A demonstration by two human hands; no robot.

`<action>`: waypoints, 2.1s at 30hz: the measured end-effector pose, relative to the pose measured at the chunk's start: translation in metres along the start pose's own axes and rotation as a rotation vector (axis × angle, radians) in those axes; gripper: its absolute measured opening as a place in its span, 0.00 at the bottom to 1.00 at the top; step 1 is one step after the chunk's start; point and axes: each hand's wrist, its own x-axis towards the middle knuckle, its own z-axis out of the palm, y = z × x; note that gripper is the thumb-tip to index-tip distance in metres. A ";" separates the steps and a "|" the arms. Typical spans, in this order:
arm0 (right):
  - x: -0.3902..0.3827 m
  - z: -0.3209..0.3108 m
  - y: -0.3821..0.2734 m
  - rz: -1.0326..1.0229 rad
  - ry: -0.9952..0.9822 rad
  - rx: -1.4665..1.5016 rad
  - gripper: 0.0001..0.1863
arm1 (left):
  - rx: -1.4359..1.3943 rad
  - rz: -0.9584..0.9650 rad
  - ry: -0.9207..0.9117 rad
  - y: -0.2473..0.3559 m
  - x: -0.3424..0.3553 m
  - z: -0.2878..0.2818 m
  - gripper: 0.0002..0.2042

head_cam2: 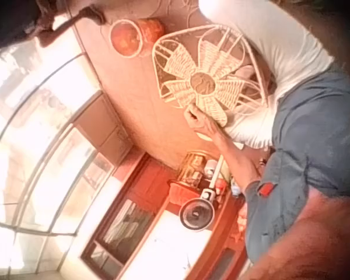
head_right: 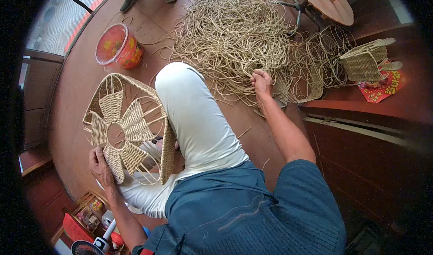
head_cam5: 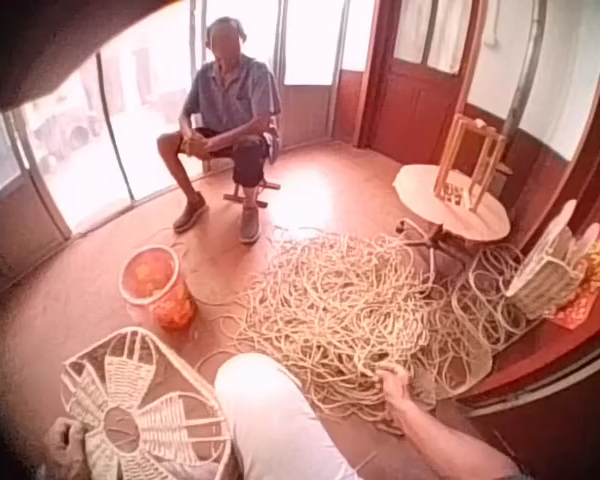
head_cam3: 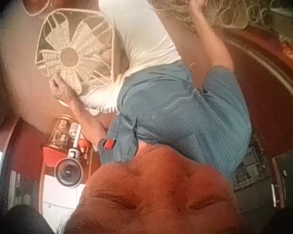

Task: Weave a wicker basket base by hand.

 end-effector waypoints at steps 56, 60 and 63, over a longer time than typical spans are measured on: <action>-0.323 0.124 -0.216 0.217 -1.316 0.457 0.20 | -0.726 0.048 -1.014 0.126 -0.075 0.031 0.11; -0.263 0.109 -0.199 0.281 -0.932 0.448 0.15 | -0.830 -0.040 -0.514 0.083 -0.079 -0.048 0.16; -0.167 0.080 -0.176 0.409 -0.623 0.666 0.09 | -0.921 -0.031 0.025 0.039 -0.070 -0.106 0.11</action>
